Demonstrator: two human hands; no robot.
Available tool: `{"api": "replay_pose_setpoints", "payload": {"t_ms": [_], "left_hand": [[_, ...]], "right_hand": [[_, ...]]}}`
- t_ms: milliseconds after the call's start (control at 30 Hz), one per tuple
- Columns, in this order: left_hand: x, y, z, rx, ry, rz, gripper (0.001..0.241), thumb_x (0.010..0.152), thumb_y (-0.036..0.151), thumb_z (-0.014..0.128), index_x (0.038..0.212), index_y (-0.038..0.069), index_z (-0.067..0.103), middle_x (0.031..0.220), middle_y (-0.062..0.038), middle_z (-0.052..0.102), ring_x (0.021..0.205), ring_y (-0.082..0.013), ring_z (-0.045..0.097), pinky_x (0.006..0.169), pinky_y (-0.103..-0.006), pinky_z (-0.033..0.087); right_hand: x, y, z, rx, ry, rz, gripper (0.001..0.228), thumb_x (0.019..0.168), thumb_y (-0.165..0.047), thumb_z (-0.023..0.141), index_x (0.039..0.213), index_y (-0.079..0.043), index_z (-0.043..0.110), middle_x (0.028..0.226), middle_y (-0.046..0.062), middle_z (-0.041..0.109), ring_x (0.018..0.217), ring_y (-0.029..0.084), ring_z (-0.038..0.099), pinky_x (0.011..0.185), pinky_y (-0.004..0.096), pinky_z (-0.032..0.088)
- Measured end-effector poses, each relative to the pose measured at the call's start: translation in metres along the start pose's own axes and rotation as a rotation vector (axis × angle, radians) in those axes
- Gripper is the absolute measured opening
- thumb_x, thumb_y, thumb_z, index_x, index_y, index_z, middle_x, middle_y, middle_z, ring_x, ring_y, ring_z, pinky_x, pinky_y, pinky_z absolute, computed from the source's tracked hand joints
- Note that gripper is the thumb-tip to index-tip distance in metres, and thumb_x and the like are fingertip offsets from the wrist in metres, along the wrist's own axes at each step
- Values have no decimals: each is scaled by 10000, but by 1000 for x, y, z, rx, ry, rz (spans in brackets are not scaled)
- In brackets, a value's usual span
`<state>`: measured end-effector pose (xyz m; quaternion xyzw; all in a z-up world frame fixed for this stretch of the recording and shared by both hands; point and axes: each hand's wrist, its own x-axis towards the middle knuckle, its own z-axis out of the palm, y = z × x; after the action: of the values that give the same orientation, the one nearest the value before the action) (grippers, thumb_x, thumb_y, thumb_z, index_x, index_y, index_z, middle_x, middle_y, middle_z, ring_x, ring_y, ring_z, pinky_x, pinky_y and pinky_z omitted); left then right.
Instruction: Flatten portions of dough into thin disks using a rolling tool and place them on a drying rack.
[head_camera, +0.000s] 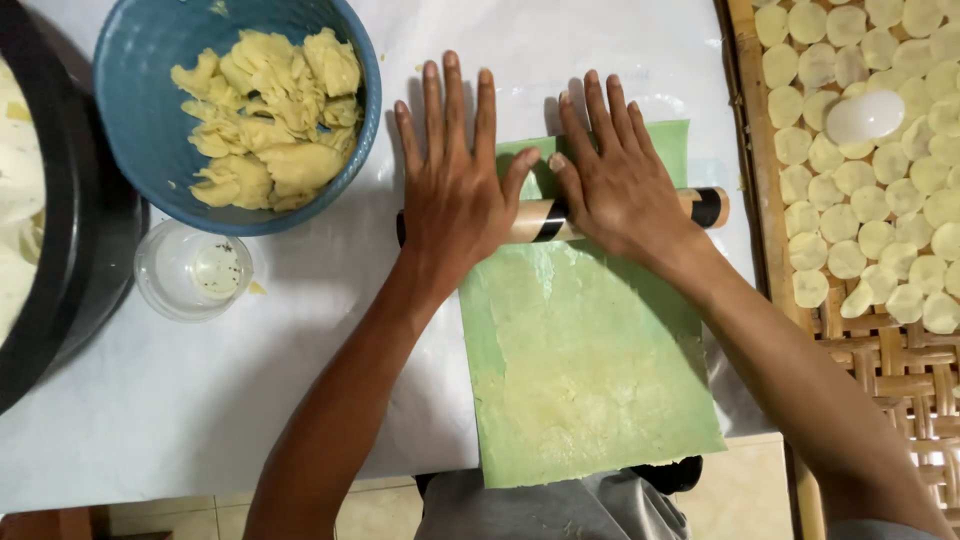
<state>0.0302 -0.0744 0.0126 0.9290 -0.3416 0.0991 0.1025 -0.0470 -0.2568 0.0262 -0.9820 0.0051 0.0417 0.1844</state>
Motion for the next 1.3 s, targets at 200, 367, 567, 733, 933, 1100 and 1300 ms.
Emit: {"api": "replay_pose_setpoints", "payload": {"t_ms": [200, 367, 567, 733, 933, 1100, 1300], "left_hand": [[-40, 4, -16, -398, 150, 192, 542, 1087, 434, 528, 1374, -26, 520, 1063, -143, 659, 956, -331, 618, 885, -447, 462], [-59, -9, -7, -155, 127, 230, 647, 848, 440, 877, 1293, 74, 583, 1081, -63, 641, 960, -270, 584, 860, -404, 462], [-45, -21, -11, -83, 338, 237, 686, 743, 373, 998, 1237, 72, 629, 1035, -39, 652, 937, -223, 599, 853, -361, 467], [-40, -31, 3, -158, 359, 194, 583, 854, 351, 902, 1255, 43, 611, 1096, -83, 680, 989, -251, 620, 883, -387, 458], [-49, -30, 23, -193, 431, 150, 457, 1066, 478, 492, 1037, 57, 669, 953, -150, 667, 953, -340, 621, 871, -432, 459], [-51, -35, 47, -216, 483, 159, 380, 829, 357, 798, 1027, 35, 753, 970, -172, 707, 1017, -381, 692, 935, -497, 519], [-46, -38, 38, -228, 510, 175, 367, 892, 354, 738, 1060, 27, 733, 960, -170, 689, 1007, -369, 687, 933, -484, 519]], "right_hand": [[30, 32, 6, 231, 126, -124, 154, 1031, -93, 623, 1127, 6, 690, 1023, 187, 587, 876, 374, 589, 716, 486, 495], [46, 34, -17, 229, 9, -163, 74, 1017, -16, 572, 1044, -27, 641, 1014, 147, 576, 831, 326, 570, 731, 423, 443], [87, 40, -38, 3, 429, -235, 150, 1006, 75, 644, 1146, 80, 698, 1094, 228, 605, 845, 397, 627, 694, 479, 538], [88, -59, -60, 26, 555, -342, 262, 996, 126, 639, 1252, 102, 682, 1192, 257, 672, 1019, 368, 703, 894, 415, 647], [136, -135, -8, -141, 294, -432, 300, 920, -125, 730, 1188, 9, 724, 1092, 193, 700, 960, 368, 601, 751, 492, 547], [182, -139, 40, -512, 382, -347, 208, 914, -114, 624, 1069, -61, 751, 935, 111, 698, 956, 291, 629, 731, 359, 487], [183, -140, 24, -141, 294, -299, 203, 989, -160, 572, 1107, -28, 672, 890, 162, 672, 899, 370, 648, 722, 435, 501]]}}
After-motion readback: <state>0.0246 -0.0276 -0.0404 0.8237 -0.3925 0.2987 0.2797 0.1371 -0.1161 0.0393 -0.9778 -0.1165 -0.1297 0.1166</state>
